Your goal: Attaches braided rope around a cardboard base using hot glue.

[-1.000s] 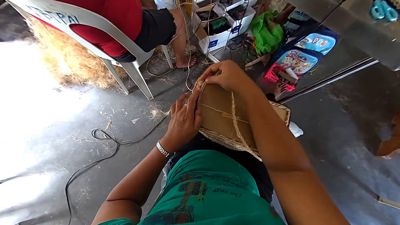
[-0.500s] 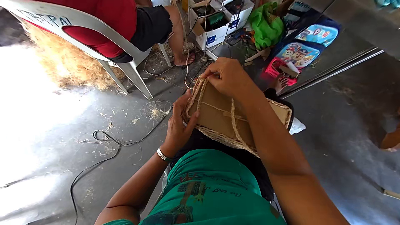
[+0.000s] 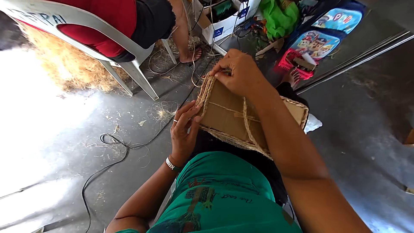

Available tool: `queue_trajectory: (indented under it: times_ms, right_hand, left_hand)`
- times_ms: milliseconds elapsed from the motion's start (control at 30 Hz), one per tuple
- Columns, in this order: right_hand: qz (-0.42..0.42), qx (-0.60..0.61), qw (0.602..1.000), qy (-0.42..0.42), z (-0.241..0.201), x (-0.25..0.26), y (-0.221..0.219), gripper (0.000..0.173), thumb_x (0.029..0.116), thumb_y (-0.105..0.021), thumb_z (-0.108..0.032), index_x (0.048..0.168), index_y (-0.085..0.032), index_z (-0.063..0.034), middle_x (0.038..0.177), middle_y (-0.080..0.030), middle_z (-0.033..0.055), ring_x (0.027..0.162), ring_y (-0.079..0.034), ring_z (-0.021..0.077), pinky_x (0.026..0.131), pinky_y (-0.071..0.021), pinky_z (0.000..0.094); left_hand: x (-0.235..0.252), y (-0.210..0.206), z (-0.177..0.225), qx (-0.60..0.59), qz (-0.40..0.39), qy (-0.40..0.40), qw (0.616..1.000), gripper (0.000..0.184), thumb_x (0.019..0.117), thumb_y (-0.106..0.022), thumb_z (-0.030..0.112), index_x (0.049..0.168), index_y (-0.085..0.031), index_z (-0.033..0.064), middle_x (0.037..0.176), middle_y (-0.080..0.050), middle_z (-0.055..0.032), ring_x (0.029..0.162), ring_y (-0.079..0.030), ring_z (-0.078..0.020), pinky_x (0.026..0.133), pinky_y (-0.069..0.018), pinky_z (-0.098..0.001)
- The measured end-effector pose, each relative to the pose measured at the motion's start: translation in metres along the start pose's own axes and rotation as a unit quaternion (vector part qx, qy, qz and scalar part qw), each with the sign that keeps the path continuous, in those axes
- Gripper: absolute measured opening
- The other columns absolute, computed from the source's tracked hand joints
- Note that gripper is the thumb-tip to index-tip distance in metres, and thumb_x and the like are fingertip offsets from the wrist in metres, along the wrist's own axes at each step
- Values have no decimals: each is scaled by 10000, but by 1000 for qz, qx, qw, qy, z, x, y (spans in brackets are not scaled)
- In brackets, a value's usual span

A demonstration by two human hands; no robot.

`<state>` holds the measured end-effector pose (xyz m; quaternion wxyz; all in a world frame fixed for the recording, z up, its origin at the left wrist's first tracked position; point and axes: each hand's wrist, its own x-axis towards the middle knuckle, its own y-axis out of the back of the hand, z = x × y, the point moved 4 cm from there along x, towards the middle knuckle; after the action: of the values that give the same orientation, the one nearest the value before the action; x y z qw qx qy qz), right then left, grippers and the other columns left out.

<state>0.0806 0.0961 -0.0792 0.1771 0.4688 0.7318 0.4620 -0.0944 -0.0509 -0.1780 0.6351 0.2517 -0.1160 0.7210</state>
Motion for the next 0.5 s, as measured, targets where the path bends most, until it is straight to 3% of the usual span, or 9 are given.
queue_trajectory:
  times_ms: [133,300,500]
  right_hand:
    - [-1,15,1000,-3,2,0,0,156,967,-653,-136,1049,-782,-110,1090,-668,136,1015,-653,237,929,-536,404]
    - [-13,49,998,-39,6,4,2,137,962,-677,-159,1035,-788,-130,1102,-676,116,1023,-650,212,929,-529,396]
    - [-22,44,997,-63,6,8,2,134,963,-677,-166,1033,-790,-145,1090,-688,101,1016,-654,203,917,-527,400]
  left_hand:
    - [-3,1,3,-41,8,35,999,292,1050,-547,115,1300,-675,38,1448,-562,-120,1314,-566,-260,1053,-535,-416]
    - [-1,2,3,-39,9,32,999,287,1037,-568,94,1292,-686,36,1435,-568,-122,1298,-575,-255,1044,-542,-400]
    - [0,2,0,-18,15,17,1000,280,993,-617,29,1265,-686,18,1407,-560,-133,1225,-622,-224,920,-609,-333]
